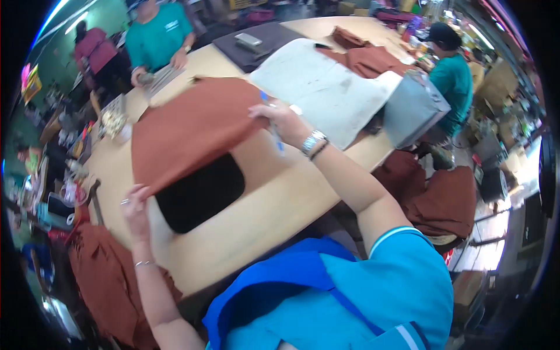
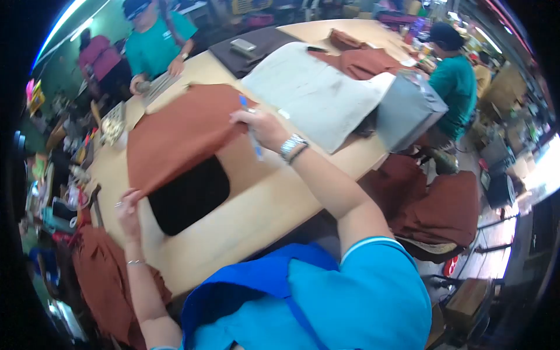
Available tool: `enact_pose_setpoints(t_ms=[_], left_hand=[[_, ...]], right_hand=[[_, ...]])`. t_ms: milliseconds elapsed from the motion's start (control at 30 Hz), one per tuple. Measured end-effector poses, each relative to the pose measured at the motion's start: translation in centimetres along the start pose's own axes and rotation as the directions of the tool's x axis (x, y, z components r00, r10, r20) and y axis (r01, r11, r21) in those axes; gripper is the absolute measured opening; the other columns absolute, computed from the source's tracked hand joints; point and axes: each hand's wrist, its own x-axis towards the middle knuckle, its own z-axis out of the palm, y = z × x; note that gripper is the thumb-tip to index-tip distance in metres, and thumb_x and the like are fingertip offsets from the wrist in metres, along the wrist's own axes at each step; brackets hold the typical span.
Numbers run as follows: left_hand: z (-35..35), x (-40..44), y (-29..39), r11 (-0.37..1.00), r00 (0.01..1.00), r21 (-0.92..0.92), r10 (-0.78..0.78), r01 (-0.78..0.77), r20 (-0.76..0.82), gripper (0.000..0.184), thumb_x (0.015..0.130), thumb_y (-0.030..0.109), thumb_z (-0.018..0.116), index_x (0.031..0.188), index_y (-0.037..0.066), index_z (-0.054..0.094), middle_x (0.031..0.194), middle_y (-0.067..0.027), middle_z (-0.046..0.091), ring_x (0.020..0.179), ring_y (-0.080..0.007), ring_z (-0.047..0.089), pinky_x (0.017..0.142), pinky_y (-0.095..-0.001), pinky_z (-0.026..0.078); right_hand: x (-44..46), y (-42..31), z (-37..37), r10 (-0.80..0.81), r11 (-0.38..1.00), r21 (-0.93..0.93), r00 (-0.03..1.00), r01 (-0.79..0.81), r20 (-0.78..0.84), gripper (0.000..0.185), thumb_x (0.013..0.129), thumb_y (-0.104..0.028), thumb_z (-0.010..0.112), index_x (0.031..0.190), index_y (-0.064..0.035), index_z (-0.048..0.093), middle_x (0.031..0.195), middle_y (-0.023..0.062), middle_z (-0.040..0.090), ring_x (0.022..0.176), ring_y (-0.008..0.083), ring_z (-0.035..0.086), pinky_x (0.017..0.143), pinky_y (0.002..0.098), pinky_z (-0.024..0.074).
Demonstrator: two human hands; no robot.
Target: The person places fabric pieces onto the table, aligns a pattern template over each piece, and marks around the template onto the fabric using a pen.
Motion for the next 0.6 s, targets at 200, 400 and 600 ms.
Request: enact_pose_setpoints(t_ms=[200, 400, 600], left_hand=[[2.7, -6.9, -0.1, 0.980, 0.981, 0.197, -0.033, -0.005, 0.189, 0.009, 0.084, 0.014, 0.068, 0.093, 0.014, 0.066, 0.096, -0.0031, 0.069, 0.102, -0.0221, 0.064, 0.104, -0.0516, 0.032], [1.3, -9.5, 2.4, 0.972, 0.971, 0.231, -0.087, 0.033, 0.225, 0.007, 0.087, 0.016, 0.065, 0.094, 0.015, 0.066, 0.102, 0.0007, 0.066, 0.107, -0.0211, 0.061, 0.105, -0.0580, 0.030], [-0.5, -12.3, 5.3, 0.970, 0.948, 0.241, -0.098, 0.024, 0.302, 0.009, 0.086, 0.016, 0.066, 0.095, 0.016, 0.067, 0.104, 0.0009, 0.065, 0.109, -0.0216, 0.059, 0.106, -0.0576, 0.031]], right_hand=[[-8.9, 1.4, 3.6, 0.409, 0.809, 0.390, 0.898, -0.439, 0.162, 0.026, 0.081, 0.009, 0.058, 0.101, -0.0048, 0.066, 0.102, 0.0088, 0.067, 0.095, 0.0190, 0.063, 0.077, 0.0308, 0.0521], [-10.4, -2.0, 1.6, 0.196, 0.976, 0.058, 0.962, -0.210, 0.189, 0.029, 0.075, 0.011, 0.065, 0.100, -0.0045, 0.066, 0.109, 0.0132, 0.067, 0.100, 0.0302, 0.064, 0.086, 0.0373, 0.0535], [-12.7, -4.8, -0.5, 0.151, 0.988, 0.002, 0.957, -0.156, 0.247, 0.027, 0.075, 0.009, 0.067, 0.098, -0.0053, 0.068, 0.108, 0.0141, 0.068, 0.097, 0.0306, 0.065, 0.083, 0.0378, 0.0542]])
